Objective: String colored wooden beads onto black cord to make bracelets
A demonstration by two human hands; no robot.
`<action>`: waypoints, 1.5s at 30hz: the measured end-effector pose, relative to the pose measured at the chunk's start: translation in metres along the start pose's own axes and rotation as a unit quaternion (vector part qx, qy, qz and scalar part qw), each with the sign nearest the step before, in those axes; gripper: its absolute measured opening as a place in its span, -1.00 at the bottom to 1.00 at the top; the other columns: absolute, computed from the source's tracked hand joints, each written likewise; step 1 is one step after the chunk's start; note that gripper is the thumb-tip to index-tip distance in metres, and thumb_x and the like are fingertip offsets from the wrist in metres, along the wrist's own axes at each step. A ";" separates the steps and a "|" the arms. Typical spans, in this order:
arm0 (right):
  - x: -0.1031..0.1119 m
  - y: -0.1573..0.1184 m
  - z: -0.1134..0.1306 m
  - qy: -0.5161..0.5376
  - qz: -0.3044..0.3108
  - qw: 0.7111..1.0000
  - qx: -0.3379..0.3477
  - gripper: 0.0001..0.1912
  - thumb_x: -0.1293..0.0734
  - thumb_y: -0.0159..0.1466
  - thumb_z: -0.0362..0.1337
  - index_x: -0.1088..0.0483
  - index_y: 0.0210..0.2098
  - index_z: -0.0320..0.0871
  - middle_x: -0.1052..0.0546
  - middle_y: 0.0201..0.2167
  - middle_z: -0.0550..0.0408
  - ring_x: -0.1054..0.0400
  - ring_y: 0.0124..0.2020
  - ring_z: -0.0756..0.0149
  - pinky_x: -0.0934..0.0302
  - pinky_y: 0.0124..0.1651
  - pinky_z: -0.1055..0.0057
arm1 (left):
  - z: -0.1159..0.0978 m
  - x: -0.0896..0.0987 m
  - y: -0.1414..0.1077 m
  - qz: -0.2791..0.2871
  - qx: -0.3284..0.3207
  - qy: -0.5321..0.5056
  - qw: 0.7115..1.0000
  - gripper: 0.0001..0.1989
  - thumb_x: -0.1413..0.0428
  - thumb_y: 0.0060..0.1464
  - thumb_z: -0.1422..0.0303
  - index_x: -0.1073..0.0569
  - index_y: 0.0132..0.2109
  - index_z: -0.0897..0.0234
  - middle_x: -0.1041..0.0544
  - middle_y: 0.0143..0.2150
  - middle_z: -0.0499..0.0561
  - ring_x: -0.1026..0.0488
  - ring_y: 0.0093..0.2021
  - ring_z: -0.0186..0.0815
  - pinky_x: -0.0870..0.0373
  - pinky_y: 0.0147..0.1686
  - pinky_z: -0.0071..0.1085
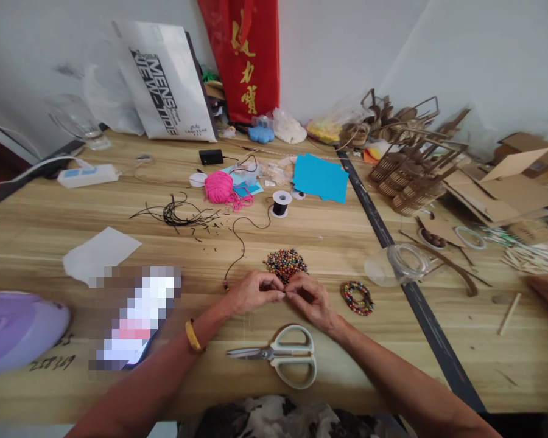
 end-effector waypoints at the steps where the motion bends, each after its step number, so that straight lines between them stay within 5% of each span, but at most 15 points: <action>1: 0.000 0.000 -0.001 0.001 0.001 1.000 -0.002 -0.88 -0.28 0.28 -0.28 -0.42 -0.34 -0.17 -0.44 -0.40 0.02 -0.33 -0.35 0.33 -0.23 -0.28 0.38 | 0.001 -0.001 0.000 -0.003 0.004 -0.009 1.000 -0.88 -0.15 -0.04 0.38 -0.48 -0.37 0.38 -0.48 -0.49 -0.04 -0.37 -0.45 -0.42 -0.27 -0.41 -0.52; 11: 0.000 -0.001 -0.002 0.001 0.001 1.000 -0.023 -0.88 -0.28 0.27 -0.26 -0.40 -0.34 -0.17 -0.44 -0.42 0.05 -0.31 -0.37 0.33 -0.22 -0.30 0.39 | 0.006 0.001 0.002 -0.015 0.003 -0.034 0.999 -0.88 -0.16 -0.05 0.38 -0.47 -0.41 0.39 -0.46 -0.53 -0.05 -0.35 -0.49 -0.44 -0.25 -0.44 -0.53; 19: 0.011 -0.005 -0.020 -0.059 -0.074 0.993 -0.073 -0.93 -0.26 0.26 -0.28 -0.35 -0.28 -0.14 -0.40 -0.42 0.10 -0.26 -0.46 0.40 -0.17 -0.43 0.48 | 0.010 0.014 0.004 -0.096 0.022 -0.110 0.989 -0.79 -0.18 -0.07 0.28 -0.42 -0.42 0.38 -0.44 -0.57 -0.07 -0.36 -0.55 -0.46 -0.30 -0.49 -0.53; 26: 0.008 0.000 -0.011 -0.166 -0.012 0.986 0.005 -0.93 -0.25 0.27 -0.34 -0.37 -0.27 -0.13 -0.44 -0.35 0.02 -0.34 -0.32 0.31 -0.26 -0.29 0.41 | 0.013 0.019 0.004 -0.127 0.038 -0.132 0.982 -0.77 -0.20 -0.10 0.25 -0.44 -0.42 0.38 -0.44 -0.58 -0.09 -0.36 -0.56 -0.47 -0.32 -0.50 -0.54; 34: -0.004 -0.001 -0.010 -0.253 0.068 0.965 0.017 -0.88 -0.23 0.31 -0.32 -0.42 -0.25 -0.11 -0.46 -0.31 0.02 -0.37 -0.32 0.33 -0.25 -0.27 0.44 | 0.016 0.018 0.005 -0.126 0.040 -0.148 0.980 -0.76 -0.22 -0.13 0.24 -0.45 -0.42 0.36 -0.45 -0.60 -0.10 -0.37 -0.56 -0.46 -0.31 -0.51 -0.54; 45: -0.004 0.000 -0.015 -0.282 0.067 0.957 0.004 -0.84 -0.20 0.33 -0.32 -0.41 -0.29 -0.12 -0.46 -0.35 0.03 -0.36 -0.34 0.35 -0.21 -0.29 0.47 | 0.015 0.017 0.004 -0.124 0.038 -0.144 0.981 -0.75 -0.21 -0.10 0.24 -0.44 -0.41 0.38 -0.44 -0.58 -0.10 -0.35 -0.55 -0.47 -0.30 -0.50 -0.54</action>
Point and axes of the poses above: each hand's wrist, its own y-axis towards the middle knuckle, its own x-axis out of the back of the hand, z = x × y, the point moved 6 cm from there along y, towards the middle knuckle
